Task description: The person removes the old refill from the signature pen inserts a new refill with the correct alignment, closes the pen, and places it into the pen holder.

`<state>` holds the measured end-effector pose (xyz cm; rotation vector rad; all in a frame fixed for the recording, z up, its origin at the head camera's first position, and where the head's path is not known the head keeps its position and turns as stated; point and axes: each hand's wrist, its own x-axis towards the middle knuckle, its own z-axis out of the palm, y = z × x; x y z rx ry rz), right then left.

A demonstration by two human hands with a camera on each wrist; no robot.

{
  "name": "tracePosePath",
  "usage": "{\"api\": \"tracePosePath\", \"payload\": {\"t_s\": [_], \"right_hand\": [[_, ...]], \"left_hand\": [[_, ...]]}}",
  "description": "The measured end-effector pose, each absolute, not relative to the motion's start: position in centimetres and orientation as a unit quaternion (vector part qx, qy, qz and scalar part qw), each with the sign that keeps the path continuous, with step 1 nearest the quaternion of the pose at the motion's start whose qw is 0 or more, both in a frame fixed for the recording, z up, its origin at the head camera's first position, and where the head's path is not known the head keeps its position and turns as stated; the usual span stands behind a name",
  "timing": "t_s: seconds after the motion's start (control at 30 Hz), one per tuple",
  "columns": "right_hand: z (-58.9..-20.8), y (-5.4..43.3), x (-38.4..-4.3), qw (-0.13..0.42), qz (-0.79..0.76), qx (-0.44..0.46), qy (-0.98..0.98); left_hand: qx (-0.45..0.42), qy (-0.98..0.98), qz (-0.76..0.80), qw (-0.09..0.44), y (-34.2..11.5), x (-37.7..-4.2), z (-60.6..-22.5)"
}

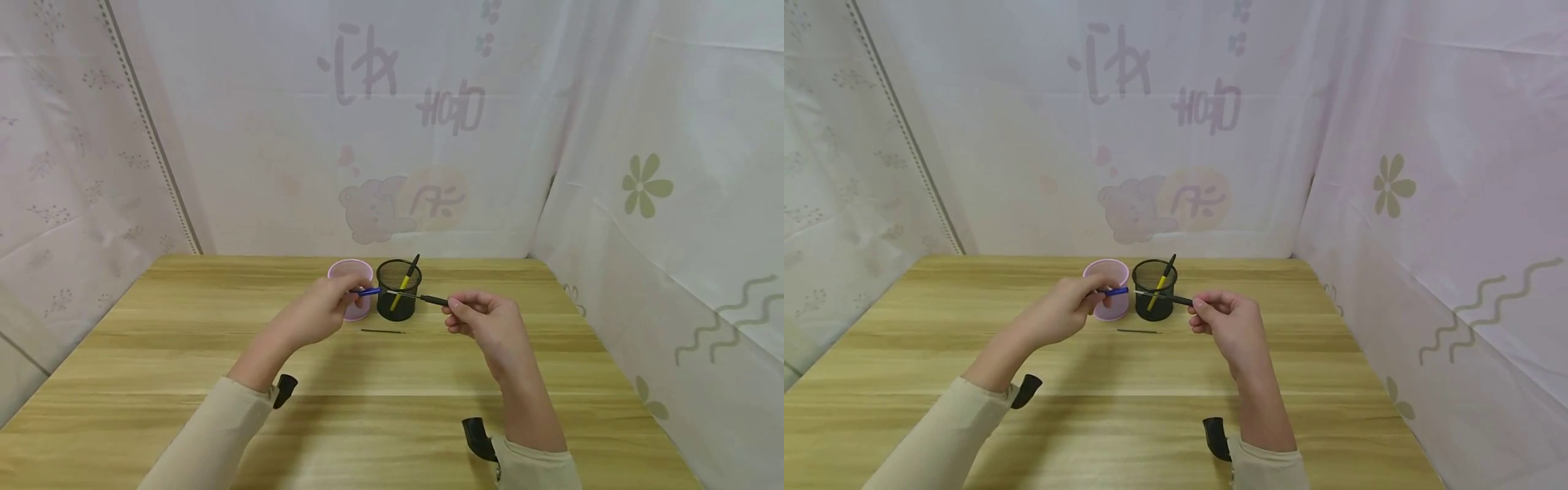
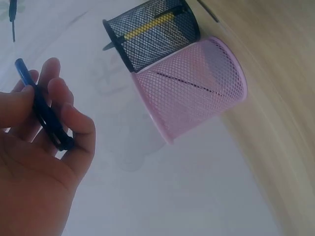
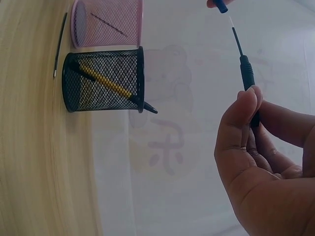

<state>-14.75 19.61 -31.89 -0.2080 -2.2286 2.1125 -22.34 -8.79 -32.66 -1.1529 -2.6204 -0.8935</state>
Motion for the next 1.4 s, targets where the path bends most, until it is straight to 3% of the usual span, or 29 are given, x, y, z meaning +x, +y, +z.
{"api": "tracePosePath", "payload": {"t_s": [0.5, 1.13, 1.4], "right_hand": [[-31.8, 19.2, -14.5, 0.031, 0.681, -0.061, -0.729], [-32.0, 18.5, -14.2, 0.035, 0.660, -0.020, -0.750], [-31.9, 18.3, -14.0, 0.037, 0.661, -0.019, -0.749]], "left_hand": [[-0.391, -0.874, -0.285, 0.048, -7.9, -21.7, -31.9], [-0.433, -0.863, -0.248, 0.081, -6.3, -20.8, -32.2], [-0.423, -0.864, -0.264, 0.064, -6.5, -20.7, -32.1]]}}
